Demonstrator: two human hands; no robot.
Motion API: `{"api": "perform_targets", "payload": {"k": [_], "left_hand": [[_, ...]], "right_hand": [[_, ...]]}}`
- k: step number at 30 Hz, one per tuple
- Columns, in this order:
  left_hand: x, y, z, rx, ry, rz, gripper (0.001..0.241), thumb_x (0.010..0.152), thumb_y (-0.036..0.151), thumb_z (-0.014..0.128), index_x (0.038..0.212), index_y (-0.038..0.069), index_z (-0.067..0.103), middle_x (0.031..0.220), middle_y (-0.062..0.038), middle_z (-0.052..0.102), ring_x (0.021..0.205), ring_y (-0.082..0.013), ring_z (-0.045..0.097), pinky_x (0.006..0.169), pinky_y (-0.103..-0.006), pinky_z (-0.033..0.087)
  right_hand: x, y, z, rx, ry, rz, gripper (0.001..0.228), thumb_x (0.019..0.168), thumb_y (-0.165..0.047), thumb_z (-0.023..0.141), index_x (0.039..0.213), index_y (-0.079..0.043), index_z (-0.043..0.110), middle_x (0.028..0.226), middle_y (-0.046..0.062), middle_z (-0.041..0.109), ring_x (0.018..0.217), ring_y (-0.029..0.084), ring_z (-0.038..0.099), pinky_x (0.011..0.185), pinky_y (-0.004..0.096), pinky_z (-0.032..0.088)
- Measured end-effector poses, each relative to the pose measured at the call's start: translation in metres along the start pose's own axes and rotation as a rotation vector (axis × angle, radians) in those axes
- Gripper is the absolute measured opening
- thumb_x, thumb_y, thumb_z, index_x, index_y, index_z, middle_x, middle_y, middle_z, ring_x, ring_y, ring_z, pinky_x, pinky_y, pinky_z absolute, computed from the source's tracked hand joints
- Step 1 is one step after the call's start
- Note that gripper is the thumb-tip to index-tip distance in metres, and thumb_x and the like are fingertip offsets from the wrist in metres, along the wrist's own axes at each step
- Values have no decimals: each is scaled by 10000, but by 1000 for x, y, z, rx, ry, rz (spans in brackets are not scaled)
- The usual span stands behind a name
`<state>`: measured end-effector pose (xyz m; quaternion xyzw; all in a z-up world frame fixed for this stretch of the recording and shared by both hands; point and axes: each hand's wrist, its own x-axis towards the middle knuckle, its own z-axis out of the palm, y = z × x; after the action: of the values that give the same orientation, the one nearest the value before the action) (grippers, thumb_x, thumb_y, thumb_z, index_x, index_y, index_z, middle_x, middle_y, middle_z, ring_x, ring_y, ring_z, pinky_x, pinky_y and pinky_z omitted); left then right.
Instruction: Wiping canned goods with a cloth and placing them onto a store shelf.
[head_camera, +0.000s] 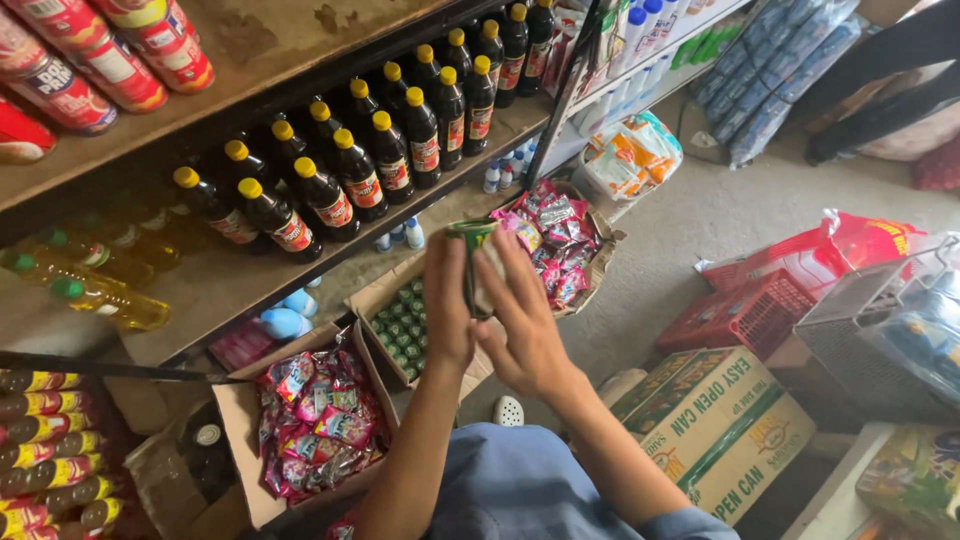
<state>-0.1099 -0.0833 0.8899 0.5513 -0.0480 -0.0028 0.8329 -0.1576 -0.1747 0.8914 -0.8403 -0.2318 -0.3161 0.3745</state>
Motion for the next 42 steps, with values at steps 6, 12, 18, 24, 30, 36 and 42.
{"api": "perform_targets", "payload": {"k": [6,12,18,24,30,36,42], "left_hand": [[-1,7,6,167,-91,166,537,1096,405,368,1435,2,474,1361,-233,490,1283,-350,489,1100,-504,371],[5,8,7,35,55,88,392,1082,360,444,1322,69,552,1239,-77,547,1118,-160,494,1023,-356,393],[-10,8,25,104,-76,45,440,1076,368,438,1387,78,551,1335,-126,597,1216,-193,532,1086,-402,410],[-3,16,20,24,77,43,445,1079,409,451,1308,45,569,1257,-127,563,1150,-201,501,1040,-392,403],[1,-25,11,88,-89,37,447,1073,395,468,1322,43,587,1268,-142,604,1180,-217,535,1049,-408,411],[2,7,18,52,-34,66,441,1068,389,504,1371,71,542,1279,-95,564,1191,-171,514,1048,-361,418],[-4,0,21,20,-37,68,410,1041,376,566,1316,73,529,1182,-98,552,1084,-188,492,1003,-368,401]], "right_hand": [[0,-5,-1,-30,18,-13,671,1071,-481,389,1535,2,434,1651,289,272,1545,483,213,1251,573,218],[-10,0,1,-40,-11,-1,661,1074,-483,387,1536,-15,451,1644,273,312,1540,466,249,1232,552,244],[13,6,-17,-75,73,-11,659,1089,-458,394,1541,20,432,1655,285,268,1547,491,215,1254,574,238],[-24,-9,-3,-12,9,17,645,1069,-439,418,1518,22,457,1640,299,298,1538,483,237,1243,558,223],[10,9,-18,-47,72,0,630,1092,-425,402,1529,27,447,1650,300,269,1541,486,227,1254,563,234],[-16,-3,-6,4,62,13,651,1084,-422,407,1535,47,425,1652,318,239,1538,511,206,1243,587,244],[2,16,-17,-5,85,-30,611,1079,-400,449,1529,12,463,1645,307,268,1539,501,210,1254,602,211]]}}
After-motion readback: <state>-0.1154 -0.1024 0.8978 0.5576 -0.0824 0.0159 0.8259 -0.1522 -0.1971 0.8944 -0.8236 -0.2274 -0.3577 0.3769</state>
